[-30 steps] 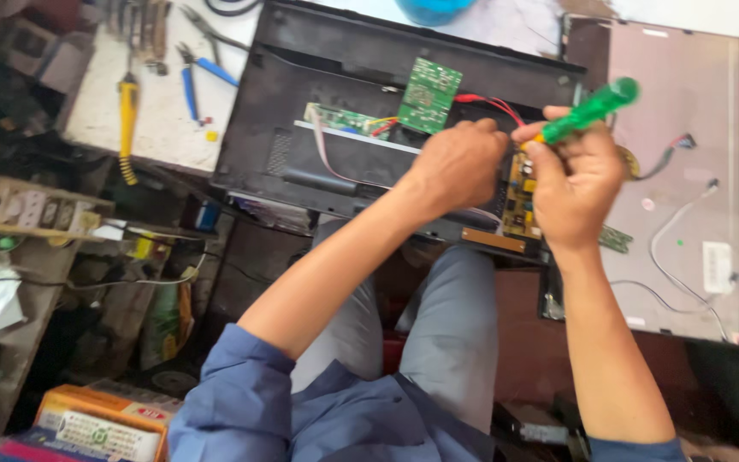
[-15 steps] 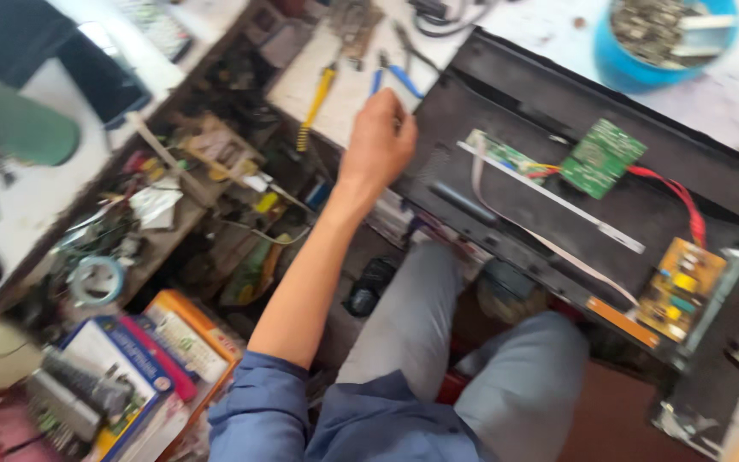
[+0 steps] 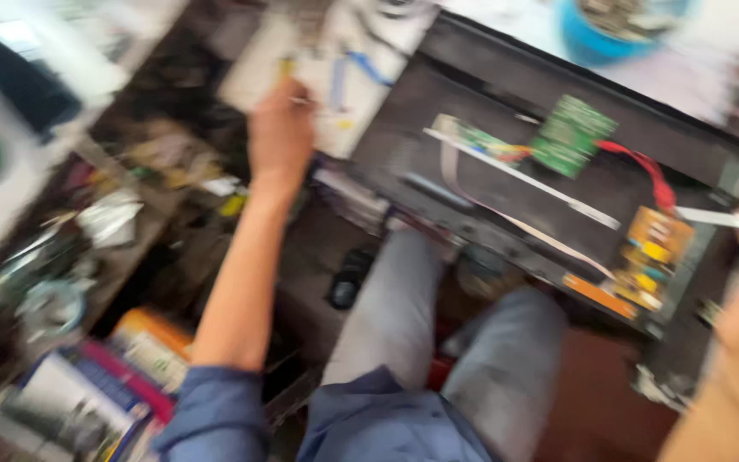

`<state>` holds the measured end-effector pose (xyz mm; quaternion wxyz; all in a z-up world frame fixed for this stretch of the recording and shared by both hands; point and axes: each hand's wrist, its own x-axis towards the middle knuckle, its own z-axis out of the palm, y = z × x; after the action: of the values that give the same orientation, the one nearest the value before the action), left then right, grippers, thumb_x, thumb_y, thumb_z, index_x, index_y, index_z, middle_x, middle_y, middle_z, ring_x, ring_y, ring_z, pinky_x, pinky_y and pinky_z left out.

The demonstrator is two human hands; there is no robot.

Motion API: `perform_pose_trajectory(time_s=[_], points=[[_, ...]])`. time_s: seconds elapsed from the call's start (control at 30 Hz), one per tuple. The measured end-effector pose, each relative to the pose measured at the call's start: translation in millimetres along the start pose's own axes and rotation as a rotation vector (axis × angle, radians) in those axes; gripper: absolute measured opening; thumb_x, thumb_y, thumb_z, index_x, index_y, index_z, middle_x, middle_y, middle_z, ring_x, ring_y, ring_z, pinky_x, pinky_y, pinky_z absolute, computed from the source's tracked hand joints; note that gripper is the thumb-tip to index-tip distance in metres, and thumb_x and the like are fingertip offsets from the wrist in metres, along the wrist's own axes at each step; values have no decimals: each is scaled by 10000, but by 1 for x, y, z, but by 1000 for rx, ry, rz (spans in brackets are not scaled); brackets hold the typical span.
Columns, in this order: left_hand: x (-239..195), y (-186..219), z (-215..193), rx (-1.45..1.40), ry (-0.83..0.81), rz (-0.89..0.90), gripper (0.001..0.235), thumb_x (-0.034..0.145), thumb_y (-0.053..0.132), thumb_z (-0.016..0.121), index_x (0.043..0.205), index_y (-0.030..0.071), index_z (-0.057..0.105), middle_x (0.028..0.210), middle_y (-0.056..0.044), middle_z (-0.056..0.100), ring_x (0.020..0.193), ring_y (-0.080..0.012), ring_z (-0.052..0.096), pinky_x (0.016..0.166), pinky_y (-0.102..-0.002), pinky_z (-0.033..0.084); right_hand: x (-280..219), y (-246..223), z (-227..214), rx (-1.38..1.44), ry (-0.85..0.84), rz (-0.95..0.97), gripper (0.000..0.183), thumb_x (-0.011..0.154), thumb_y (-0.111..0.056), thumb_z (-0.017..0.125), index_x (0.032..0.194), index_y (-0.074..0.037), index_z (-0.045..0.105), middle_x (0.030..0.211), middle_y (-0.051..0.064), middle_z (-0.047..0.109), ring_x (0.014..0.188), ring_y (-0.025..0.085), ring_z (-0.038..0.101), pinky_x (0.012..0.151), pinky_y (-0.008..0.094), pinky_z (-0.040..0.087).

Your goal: The person uses a soldering iron to work on a small green circuit board, then places it into a disassembled flat-screen TV chassis. They connect wires and use a screwdriver to secure the board and other internal components. The person handles the circuit board, wires, and screws throughout the process.

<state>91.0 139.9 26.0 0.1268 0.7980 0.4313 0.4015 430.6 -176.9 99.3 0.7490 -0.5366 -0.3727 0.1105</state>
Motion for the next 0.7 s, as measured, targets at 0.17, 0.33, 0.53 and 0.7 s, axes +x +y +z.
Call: perform_pose_trajectory(time_s=[0.17, 0.33, 0.53, 0.7], points=[[-34, 105, 37, -455, -129, 127, 85, 982, 5, 707, 1042, 17, 648, 955, -148, 674, 855, -326, 704, 776, -397, 556, -25, 17, -30, -37, -45, 80, 285, 1118, 37, 592, 1332, -34, 417, 1097, 184, 701, 999, 237, 755, 884, 329, 677], [-57, 202, 91, -607, -567, 413, 236, 865, 5, 671, 1101, 9, 666, 1104, -155, 693, 1089, -379, 640, 931, -450, 519, -28, 47, -2, -271, -214, -24, 266, 1130, 132, 642, 1261, 10, 445, 1090, 192, 730, 1002, 183, 731, 885, 254, 592], [-60, 222, 116, -649, -660, 289, 414, 789, -87, 525, 1157, 16, 684, 1176, -164, 710, 1156, -380, 638, 990, -452, 507, -17, 48, 13, -451, -259, -24, 286, 1086, 96, 667, 1275, 1, 474, 1065, 141, 759, 942, 130, 714, 854, 253, 577], [-64, 215, 122, -668, -656, 288, 421, 763, -80, 524, 1140, 14, 686, 1146, -162, 722, 1151, -374, 644, 1005, -453, 501, -17, 47, 15, -428, -274, -32, 256, 1097, 89, 673, 1233, 7, 472, 1018, 135, 755, 903, 111, 715, 862, 255, 581]])
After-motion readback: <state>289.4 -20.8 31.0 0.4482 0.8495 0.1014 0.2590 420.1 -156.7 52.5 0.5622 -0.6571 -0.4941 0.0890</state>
